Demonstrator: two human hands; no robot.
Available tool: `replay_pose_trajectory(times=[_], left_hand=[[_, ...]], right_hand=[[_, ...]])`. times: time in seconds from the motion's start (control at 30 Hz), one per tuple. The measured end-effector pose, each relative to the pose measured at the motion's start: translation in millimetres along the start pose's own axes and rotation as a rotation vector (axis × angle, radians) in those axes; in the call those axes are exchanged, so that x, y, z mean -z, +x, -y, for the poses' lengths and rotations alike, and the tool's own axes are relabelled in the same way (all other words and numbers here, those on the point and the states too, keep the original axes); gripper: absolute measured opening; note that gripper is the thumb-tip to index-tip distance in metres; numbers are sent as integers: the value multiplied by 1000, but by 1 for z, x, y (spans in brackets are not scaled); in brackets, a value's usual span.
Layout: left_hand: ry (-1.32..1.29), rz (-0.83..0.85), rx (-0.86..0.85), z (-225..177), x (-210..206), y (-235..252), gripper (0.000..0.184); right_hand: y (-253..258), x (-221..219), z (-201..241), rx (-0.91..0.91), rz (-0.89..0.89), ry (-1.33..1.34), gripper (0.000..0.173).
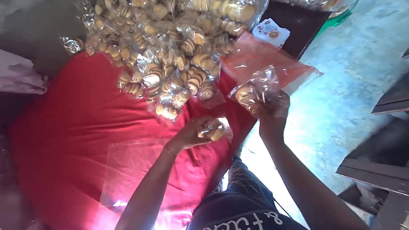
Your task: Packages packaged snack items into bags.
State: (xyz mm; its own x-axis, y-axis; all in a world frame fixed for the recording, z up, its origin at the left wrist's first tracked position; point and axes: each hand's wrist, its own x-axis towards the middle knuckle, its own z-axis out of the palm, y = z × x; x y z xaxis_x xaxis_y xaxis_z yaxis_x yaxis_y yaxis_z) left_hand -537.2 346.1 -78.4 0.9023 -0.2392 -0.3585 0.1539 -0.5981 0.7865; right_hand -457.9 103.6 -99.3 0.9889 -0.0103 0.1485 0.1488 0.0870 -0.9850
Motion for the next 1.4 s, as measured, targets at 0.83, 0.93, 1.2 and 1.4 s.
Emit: replay_pose_trajectory(times=[0.83,0.93,1.2,1.4], left_hand=[[-324,-377,-287,29,-6,-20,33],[-388,-990,81,49,22,-40,22],[-4,-1014,904,59,30,-12,58],[-440,-1102,162,62,23,-24,27]], right_hand=[[-31,-38,-75,515,702,-371,53],[-27,-41,-74,546,729,-299,52],[-31,-39,-76,569,699,-295,53],[-31,-38,-78,552,699,-280,55]])
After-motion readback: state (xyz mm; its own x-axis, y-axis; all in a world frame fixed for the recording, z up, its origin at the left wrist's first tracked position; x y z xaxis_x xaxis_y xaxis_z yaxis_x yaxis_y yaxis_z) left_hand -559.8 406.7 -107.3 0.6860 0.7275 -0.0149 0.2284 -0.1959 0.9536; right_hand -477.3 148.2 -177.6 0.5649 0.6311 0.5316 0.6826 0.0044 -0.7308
